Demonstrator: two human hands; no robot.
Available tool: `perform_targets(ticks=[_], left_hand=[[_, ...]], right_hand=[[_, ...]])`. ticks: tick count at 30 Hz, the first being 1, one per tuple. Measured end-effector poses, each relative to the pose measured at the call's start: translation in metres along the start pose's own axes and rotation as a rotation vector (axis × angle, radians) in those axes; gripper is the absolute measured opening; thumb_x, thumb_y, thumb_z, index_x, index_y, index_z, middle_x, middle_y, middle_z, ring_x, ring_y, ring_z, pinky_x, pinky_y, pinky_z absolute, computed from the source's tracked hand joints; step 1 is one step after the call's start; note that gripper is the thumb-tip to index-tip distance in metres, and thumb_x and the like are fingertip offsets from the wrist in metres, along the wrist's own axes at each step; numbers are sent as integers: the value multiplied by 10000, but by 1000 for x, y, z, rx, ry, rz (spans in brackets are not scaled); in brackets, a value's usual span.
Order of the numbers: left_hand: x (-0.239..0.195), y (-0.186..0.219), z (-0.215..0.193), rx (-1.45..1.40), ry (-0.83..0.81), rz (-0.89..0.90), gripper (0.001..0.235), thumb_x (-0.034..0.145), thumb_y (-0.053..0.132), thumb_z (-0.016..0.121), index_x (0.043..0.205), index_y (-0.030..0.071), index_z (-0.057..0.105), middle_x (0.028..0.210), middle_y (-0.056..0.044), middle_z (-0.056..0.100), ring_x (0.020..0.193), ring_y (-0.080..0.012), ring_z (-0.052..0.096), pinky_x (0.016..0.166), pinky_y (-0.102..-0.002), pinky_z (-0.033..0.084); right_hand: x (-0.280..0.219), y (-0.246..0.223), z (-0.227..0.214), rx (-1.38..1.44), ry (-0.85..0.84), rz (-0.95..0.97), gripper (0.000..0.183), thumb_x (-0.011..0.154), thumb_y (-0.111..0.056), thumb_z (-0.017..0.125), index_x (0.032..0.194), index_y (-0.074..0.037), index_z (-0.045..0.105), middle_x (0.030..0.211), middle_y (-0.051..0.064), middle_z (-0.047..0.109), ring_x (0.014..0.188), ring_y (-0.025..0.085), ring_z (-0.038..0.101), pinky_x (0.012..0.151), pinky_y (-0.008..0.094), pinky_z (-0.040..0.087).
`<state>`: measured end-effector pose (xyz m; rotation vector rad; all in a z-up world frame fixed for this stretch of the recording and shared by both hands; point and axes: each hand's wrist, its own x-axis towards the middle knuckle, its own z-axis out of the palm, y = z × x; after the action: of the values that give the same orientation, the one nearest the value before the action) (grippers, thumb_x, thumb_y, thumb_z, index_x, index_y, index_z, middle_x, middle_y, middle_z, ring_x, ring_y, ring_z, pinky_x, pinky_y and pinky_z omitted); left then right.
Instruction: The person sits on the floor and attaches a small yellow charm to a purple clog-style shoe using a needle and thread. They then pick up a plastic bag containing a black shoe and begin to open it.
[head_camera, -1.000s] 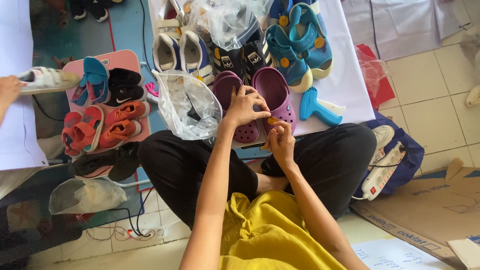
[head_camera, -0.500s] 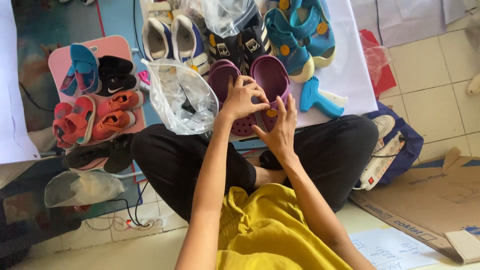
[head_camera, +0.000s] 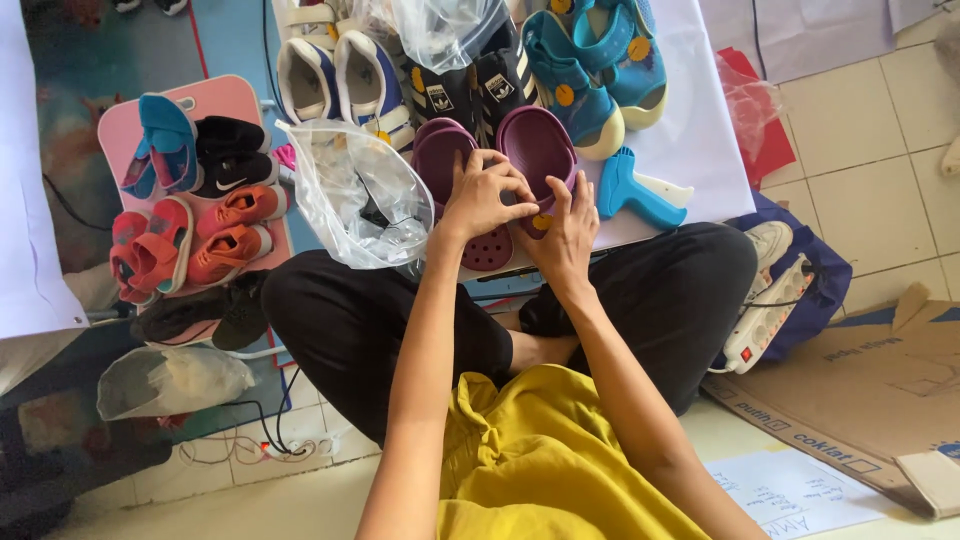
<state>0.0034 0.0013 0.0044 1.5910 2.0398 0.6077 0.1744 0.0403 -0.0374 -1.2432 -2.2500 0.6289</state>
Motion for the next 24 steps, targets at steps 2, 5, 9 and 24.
perform_targets(ticks=[2, 5, 9, 24], left_hand=[[-2, 3, -3, 8, 4, 0, 185, 822, 553, 740, 888, 381, 746, 1031, 172, 662, 1314, -132, 370, 1172, -719, 68], [-3, 7, -6, 15, 5, 5, 182, 824, 537, 744, 927, 387, 748, 1043, 171, 661, 1319, -134, 375, 1174, -718, 76], [-2, 6, -8, 18, 2, 3, 221, 829, 579, 728, 953, 397, 751, 1051, 169, 670, 1316, -136, 385, 1175, -717, 104], [-2, 1, 2, 21, 80, 11, 362, 869, 628, 673, 1135, 385, 708, 1149, 133, 681, 1311, -172, 439, 1178, -682, 182]], right_hand=[[1, 1, 0, -15, -4, -9, 945, 665, -427, 910, 1446, -283, 396, 1553, 187, 303, 1445, 451, 336, 1095, 643, 348], [3, 2, 1, -18, 9, -12, 902, 654, -431, 894, 1400, -287, 406, 1540, 179, 321, 1422, 454, 369, 1065, 633, 383], [3, 3, 7, -72, 60, -36, 871, 651, -418, 871, 1374, -290, 402, 1526, 166, 341, 1372, 430, 430, 1012, 606, 428], [1, 6, 13, -106, 104, -63, 911, 601, -393, 865, 1374, -286, 395, 1520, 171, 359, 1357, 407, 441, 1023, 565, 408]])
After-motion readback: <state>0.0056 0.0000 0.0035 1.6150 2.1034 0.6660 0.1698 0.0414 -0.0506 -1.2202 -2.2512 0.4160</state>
